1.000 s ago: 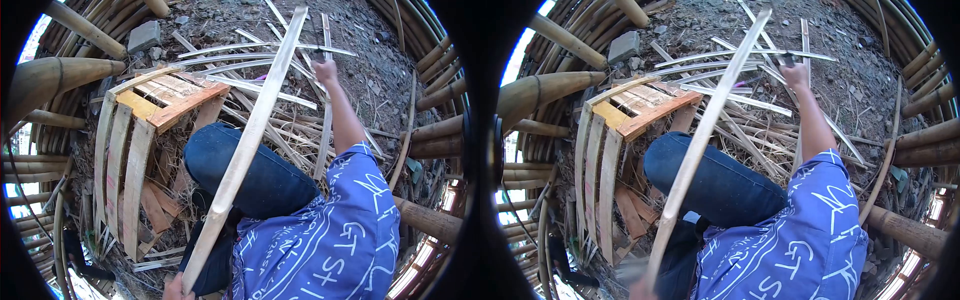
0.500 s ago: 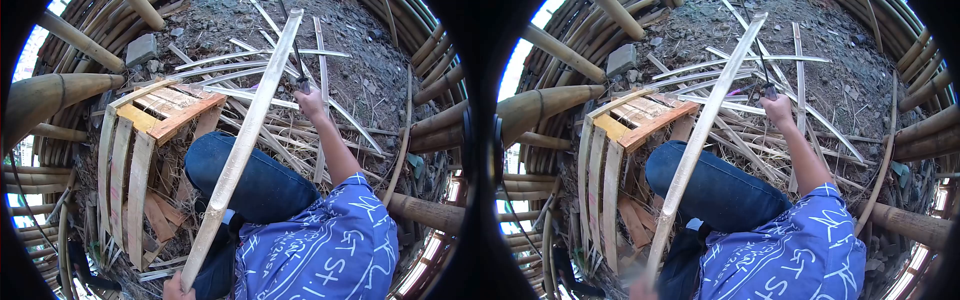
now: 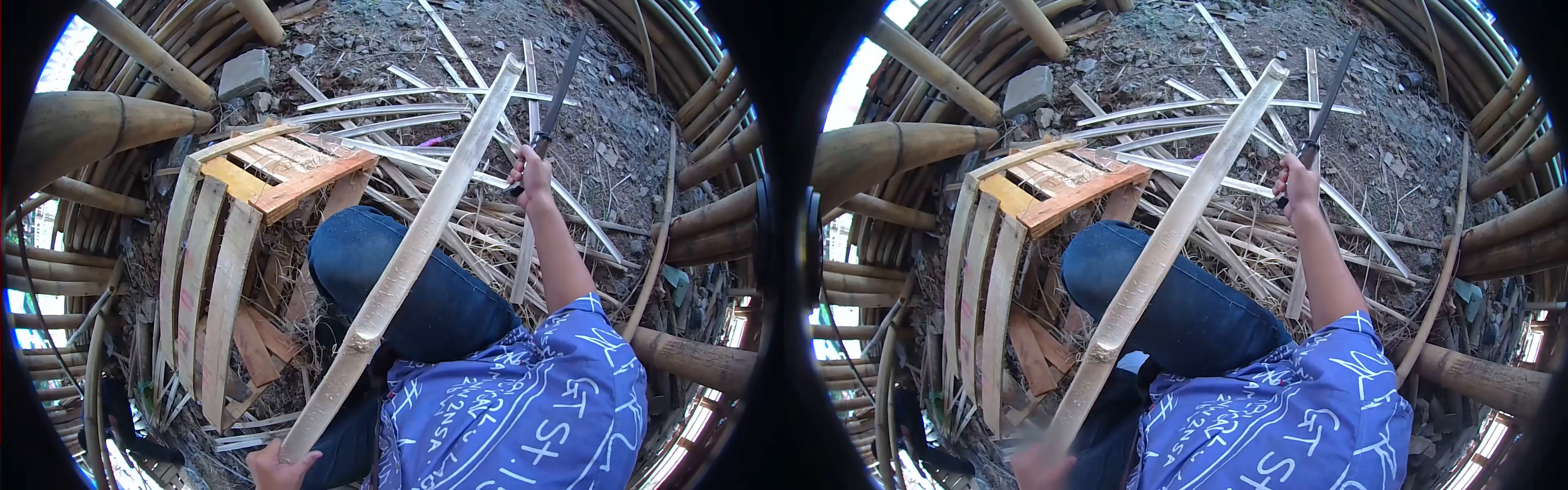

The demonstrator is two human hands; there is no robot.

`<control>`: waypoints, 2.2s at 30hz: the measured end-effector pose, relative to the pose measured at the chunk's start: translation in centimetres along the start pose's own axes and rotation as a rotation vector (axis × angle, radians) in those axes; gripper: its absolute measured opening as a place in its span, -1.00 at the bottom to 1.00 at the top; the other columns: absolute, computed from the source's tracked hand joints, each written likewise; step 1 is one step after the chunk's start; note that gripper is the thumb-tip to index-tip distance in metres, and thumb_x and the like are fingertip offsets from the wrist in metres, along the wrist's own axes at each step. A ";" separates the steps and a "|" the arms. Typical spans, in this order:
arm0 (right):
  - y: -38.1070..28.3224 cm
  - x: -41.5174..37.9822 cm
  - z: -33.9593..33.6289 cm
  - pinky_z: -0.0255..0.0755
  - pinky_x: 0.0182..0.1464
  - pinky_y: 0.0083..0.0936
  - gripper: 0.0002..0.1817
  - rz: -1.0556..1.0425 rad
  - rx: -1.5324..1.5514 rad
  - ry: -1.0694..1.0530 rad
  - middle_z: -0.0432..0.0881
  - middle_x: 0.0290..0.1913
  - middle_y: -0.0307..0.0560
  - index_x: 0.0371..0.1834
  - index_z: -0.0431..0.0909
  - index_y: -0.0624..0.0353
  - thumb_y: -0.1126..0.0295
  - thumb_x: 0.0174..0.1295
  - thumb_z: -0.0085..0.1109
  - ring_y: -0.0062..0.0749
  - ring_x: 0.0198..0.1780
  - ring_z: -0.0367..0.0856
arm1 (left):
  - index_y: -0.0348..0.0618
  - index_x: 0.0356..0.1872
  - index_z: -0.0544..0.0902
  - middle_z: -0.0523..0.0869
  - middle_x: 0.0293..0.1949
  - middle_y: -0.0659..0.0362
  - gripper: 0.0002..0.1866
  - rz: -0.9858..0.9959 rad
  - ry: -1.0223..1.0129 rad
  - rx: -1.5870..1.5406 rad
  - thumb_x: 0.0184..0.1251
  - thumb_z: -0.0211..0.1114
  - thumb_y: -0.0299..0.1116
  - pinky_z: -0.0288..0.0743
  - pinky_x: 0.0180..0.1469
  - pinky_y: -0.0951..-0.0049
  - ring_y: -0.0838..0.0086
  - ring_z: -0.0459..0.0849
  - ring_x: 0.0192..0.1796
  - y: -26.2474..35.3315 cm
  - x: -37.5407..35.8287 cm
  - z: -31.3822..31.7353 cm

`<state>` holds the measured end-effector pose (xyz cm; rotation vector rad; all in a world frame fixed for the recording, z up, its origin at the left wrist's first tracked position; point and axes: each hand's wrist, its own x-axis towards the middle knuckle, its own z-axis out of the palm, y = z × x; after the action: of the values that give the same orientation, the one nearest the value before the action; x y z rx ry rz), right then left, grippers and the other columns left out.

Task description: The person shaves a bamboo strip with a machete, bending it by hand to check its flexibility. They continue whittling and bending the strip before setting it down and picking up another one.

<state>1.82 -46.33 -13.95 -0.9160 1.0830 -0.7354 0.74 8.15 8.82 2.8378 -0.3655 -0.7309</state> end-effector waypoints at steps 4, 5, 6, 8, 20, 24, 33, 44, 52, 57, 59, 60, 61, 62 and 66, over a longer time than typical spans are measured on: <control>-1.7 -1.7 -0.3 0.20 -0.73 -0.54 -0.83 -0.087 -0.076 -0.064 0.34 -0.72 -0.28 -0.54 0.39 0.21 0.41 0.13 0.10 -0.59 -0.81 0.26 | -0.31 -0.35 0.65 0.61 -0.59 -0.13 -0.54 -0.015 0.151 -0.025 -0.03 0.53 -0.07 0.45 -0.46 0.22 0.01 0.58 -0.56 2.0 0.6 -0.3; -2.1 -2.1 -0.2 0.20 -0.73 -0.55 -0.83 -0.167 -0.161 -0.137 0.35 -0.73 -0.28 -0.56 0.40 0.21 0.42 0.12 0.10 -0.58 -0.82 0.27 | -0.28 -0.34 0.67 0.62 -0.56 -0.12 -0.67 -0.008 0.136 0.064 0.03 0.50 -0.21 0.45 -0.46 0.22 0.02 0.60 -0.53 2.4 0.8 -0.6; -2.9 -2.8 -0.2 0.19 -0.74 -0.55 -0.83 -0.248 -0.245 -0.210 0.35 -0.74 -0.28 -0.58 0.40 0.21 0.42 0.10 0.11 -0.58 -0.82 0.28 | -0.28 -0.34 0.67 0.62 -0.56 -0.12 -0.67 -0.010 0.136 0.065 0.03 0.50 -0.21 0.45 -0.46 0.22 0.02 0.60 -0.53 2.6 1.0 -0.6; -4.8 -5.4 0.8 0.18 -0.69 -0.58 -0.82 -0.279 -0.379 -0.246 0.37 -0.74 -0.29 -0.65 0.39 0.17 0.46 0.05 0.12 -0.63 -0.76 0.32 | -0.26 -0.34 0.66 0.64 -0.50 -0.14 -0.79 0.078 0.221 0.093 0.16 0.38 -0.31 0.46 -0.42 0.20 -0.01 0.61 -0.47 3.0 1.1 -0.4; -6.0 -15.8 2.9 0.39 -0.49 -0.42 -0.85 -0.431 -0.968 -0.846 0.51 -0.69 0.00 -0.64 0.53 0.27 0.40 -0.15 0.22 -0.31 -0.63 0.55 | -0.26 -0.24 0.52 0.55 -0.37 -0.19 -0.88 0.089 0.066 0.086 0.23 0.10 -0.47 0.36 -0.27 0.02 -0.16 0.53 -0.28 7.6 3.4 -0.1; -5.0 -15.2 3.2 0.49 -0.34 -0.18 -0.77 -0.470 -1.221 -0.806 0.58 -0.57 0.19 -0.62 0.58 0.26 0.29 -0.20 0.26 0.13 -0.41 0.60 | -0.25 -0.27 0.52 0.55 -0.38 -0.19 -0.89 0.111 0.148 0.136 0.22 0.10 -0.48 0.37 -0.28 0.03 -0.15 0.53 -0.29 7.2 3.3 0.4; -3.3 -11.8 4.2 0.48 -0.35 -0.26 -0.81 -0.561 -1.191 -0.728 0.56 -0.61 0.12 -0.58 0.59 0.26 0.34 -0.17 0.29 0.04 -0.50 0.60 | -0.26 -0.27 0.53 0.55 -0.39 -0.18 -0.89 0.090 -0.003 0.072 0.24 0.08 -0.48 0.38 -0.29 0.04 -0.14 0.53 -0.29 7.0 2.9 -0.4; -3.4 -5.8 4.2 0.45 -0.41 -0.26 -0.80 -0.719 -1.273 -0.540 0.56 -0.63 0.20 -0.63 0.55 0.32 0.36 -0.11 0.19 -0.02 -0.56 0.60 | -0.24 -0.26 0.56 0.54 -0.50 -0.16 -0.89 0.151 -0.059 -0.025 0.27 0.10 -0.47 0.40 -0.35 0.08 -0.11 0.54 -0.40 6.2 2.5 -1.3; -4.4 2.6 1.1 0.47 -0.31 -0.29 -0.73 -0.500 -1.339 -0.297 0.60 -0.63 0.12 -0.63 0.58 0.35 0.29 -0.09 0.25 -0.19 -0.50 0.65 | -0.26 -0.32 0.53 0.48 -0.52 -0.17 -0.89 0.076 -0.103 -0.043 0.26 0.04 -0.50 0.36 -0.42 0.12 -0.09 0.50 -0.44 5.5 1.4 -2.8; -3.4 5.9 -0.1 0.46 -0.39 -0.31 -0.64 -0.390 -1.322 -0.209 0.61 -0.59 0.13 -0.53 0.60 0.42 0.23 -0.12 0.28 -0.20 -0.51 0.65 | -0.28 -0.21 0.61 0.57 -0.45 -0.14 -0.80 0.125 -0.115 -0.084 0.26 0.03 -0.48 0.38 -0.41 0.21 0.02 0.52 -0.47 2.2 -0.3 -2.7; -3.3 6.8 0.0 0.45 -0.40 -0.32 -0.64 -0.383 -1.307 -0.211 0.61 -0.59 0.12 -0.53 0.60 0.42 0.22 -0.13 0.28 -0.21 -0.51 0.64 | -0.28 -0.17 0.63 0.59 -0.45 -0.09 -0.77 0.165 -0.067 -0.049 0.25 0.06 -0.47 0.40 -0.41 0.23 0.08 0.54 -0.48 1.5 -1.2 -2.9; -3.3 6.9 0.4 0.45 -0.40 -0.32 -0.64 -0.373 -1.292 -0.217 0.60 -0.60 0.12 -0.53 0.60 0.42 0.22 -0.13 0.28 -0.22 -0.51 0.64 | -0.28 -0.13 0.64 0.61 -0.46 -0.05 -0.74 0.201 -0.020 -0.012 0.24 0.08 -0.46 0.42 -0.42 0.25 0.13 0.55 -0.48 1.2 -1.6 -3.1; -3.4 6.9 0.8 0.44 -0.40 -0.33 -0.63 -0.355 -1.290 -0.209 0.60 -0.60 0.11 -0.54 0.60 0.42 0.22 -0.13 0.27 -0.23 -0.50 0.63 | -0.28 -0.13 0.64 0.61 -0.46 -0.05 -0.74 0.196 -0.018 -0.010 0.24 0.08 -0.46 0.42 -0.42 0.25 0.13 0.55 -0.48 0.9 -1.8 -3.3; -3.4 6.9 1.1 0.44 -0.40 -0.33 -0.63 -0.353 -1.288 -0.214 0.60 -0.60 0.11 -0.54 0.60 0.42 0.22 -0.13 0.27 -0.23 -0.50 0.63 | -0.27 -0.10 0.65 0.64 -0.42 -0.02 -0.74 0.195 -0.049 -0.017 0.25 0.12 -0.44 0.44 -0.40 0.29 0.18 0.56 -0.48 0.5 -2.0 -3.4; -3.8 6.1 2.3 0.43 -0.36 -0.31 -0.63 -0.361 -1.304 -0.242 0.59 -0.59 0.12 -0.52 0.59 0.42 0.22 -0.11 0.24 -0.22 -0.48 0.61 | -0.24 -0.06 0.65 0.69 -0.38 0.00 -0.73 -0.141 -0.361 0.012 0.34 0.18 -0.33 0.48 -0.39 0.39 0.27 0.58 -0.48 -0.4 -2.9 -4.6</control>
<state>5.67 -52.66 -12.63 -2.2800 1.1403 -0.0877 0.66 9.91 13.93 2.7568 -0.2208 -1.2795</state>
